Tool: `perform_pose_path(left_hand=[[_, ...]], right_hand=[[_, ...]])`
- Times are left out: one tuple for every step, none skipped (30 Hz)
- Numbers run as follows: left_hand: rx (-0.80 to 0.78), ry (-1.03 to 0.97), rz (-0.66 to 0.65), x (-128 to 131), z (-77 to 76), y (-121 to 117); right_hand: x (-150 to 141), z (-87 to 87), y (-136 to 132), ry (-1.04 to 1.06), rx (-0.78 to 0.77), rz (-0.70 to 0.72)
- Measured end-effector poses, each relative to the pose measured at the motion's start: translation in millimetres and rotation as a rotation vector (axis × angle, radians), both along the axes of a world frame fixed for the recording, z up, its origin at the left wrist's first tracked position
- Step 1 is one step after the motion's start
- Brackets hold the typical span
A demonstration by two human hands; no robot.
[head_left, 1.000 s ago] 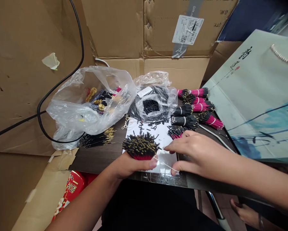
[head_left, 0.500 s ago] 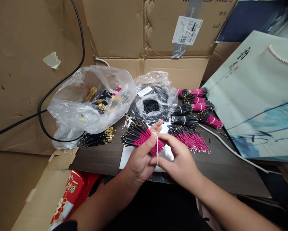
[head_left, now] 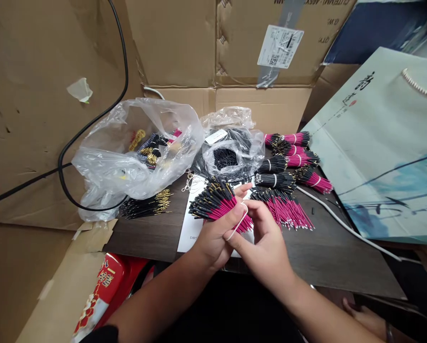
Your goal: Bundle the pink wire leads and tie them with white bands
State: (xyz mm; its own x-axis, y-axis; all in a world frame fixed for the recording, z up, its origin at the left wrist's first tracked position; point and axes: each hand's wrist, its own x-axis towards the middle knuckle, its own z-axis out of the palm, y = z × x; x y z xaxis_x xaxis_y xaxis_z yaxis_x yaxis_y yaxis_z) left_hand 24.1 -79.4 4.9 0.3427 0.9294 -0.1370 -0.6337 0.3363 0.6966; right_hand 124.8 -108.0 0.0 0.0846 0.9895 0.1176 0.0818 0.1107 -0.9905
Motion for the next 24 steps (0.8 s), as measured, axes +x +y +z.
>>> perform_pose_path(left_hand=[[-0.018, 0.016, 0.007, 1, -1.6, 1], [-0.045, 0.030, 0.017, 1, -3.5, 2], [-0.080, 0.035, 0.031, 2, -5.7, 3], [-0.118, 0.032, 0.044, 3, -8.1, 3], [-0.152, 0.019, 0.041, 4, -10.8, 3], [-0.175, 0.000, 0.027, 5, -13.4, 2], [-0.186, -0.019, 0.003, 6, -15.8, 2], [-0.186, -0.035, -0.029, 6, -17.8, 1], [-0.180, -0.046, -0.056, 6, -19.2, 0], [-0.172, -0.051, -0.075, 6, -19.8, 0], [-0.169, -0.046, -0.081, 6, -19.7, -1], [-0.170, -0.031, -0.076, 6, -18.8, -1], [-0.170, -0.009, -0.067, 6, -17.4, -1], [-0.166, 0.015, -0.055, 6, -15.7, -1], [-0.158, 0.040, -0.042, 7, -13.8, -2], [-0.142, 0.061, -0.031, 7, -12.2, -2], [-0.122, 0.072, -0.027, 7, -10.8, -2], [-0.104, 0.075, -0.029, 8, -9.9, -2], [-0.089, 0.072, -0.036, 8, -9.5, -3], [-0.078, 0.065, -0.045, 8, -9.4, -3], [-0.073, 0.058, -0.057, 9, -9.5, -4], [-0.076, 0.052, -0.078, 9, -9.8, -5], [-0.087, 0.047, -0.103, 9, -10.1, -6], [-0.101, 0.046, -0.121, 10, -10.2, -7]], right_hand=[[0, 0.1, 0, 0.028, -0.007, 0.008], [0, 0.1, 0, 0.054, -0.009, 0.019], [0, -0.1, 1, 0.066, -0.006, 0.030], [1, -0.4, 1, 0.053, 0.003, 0.033], [3, -0.9, 2, 0.010, 0.015, 0.025], [5, -1.5, 2, -0.058, 0.031, 0.010], [6, -2.3, 3, -0.142, 0.046, -0.007], [8, -3.2, 3, -0.228, 0.064, -0.024], [9, -4.2, 3, -0.307, 0.089, -0.041], [10, -5.0, 2, -0.373, 0.119, -0.053], [10, -5.6, 1, -0.426, 0.152, -0.058], [11, -6.0, 1, -0.468, 0.188, -0.064], [11, -5.9, 0, -0.501, 0.221, -0.075], [11, -5.5, -1, -0.523, 0.245, -0.096], [11, -4.9, -1, -0.536, 0.256, -0.119], [11, -4.1, -1, -0.540, 0.256, -0.140], [11, -3.4, -2, -0.539, 0.256, -0.154], [12, -2.7, -1, -0.535, 0.255, -0.157], [12, -2.3, -1, -0.532, 0.264, -0.152], [13, -2.2, -2, -0.529, 0.284, -0.142], [14, -2.4, -2, -0.525, 0.314, -0.134], [15, -2.8, -2, -0.523, 0.352, -0.138], [16, -3.6, -3, -0.526, 0.397, -0.156], [16, -4.7, -3, -0.537, 0.447, -0.186]])
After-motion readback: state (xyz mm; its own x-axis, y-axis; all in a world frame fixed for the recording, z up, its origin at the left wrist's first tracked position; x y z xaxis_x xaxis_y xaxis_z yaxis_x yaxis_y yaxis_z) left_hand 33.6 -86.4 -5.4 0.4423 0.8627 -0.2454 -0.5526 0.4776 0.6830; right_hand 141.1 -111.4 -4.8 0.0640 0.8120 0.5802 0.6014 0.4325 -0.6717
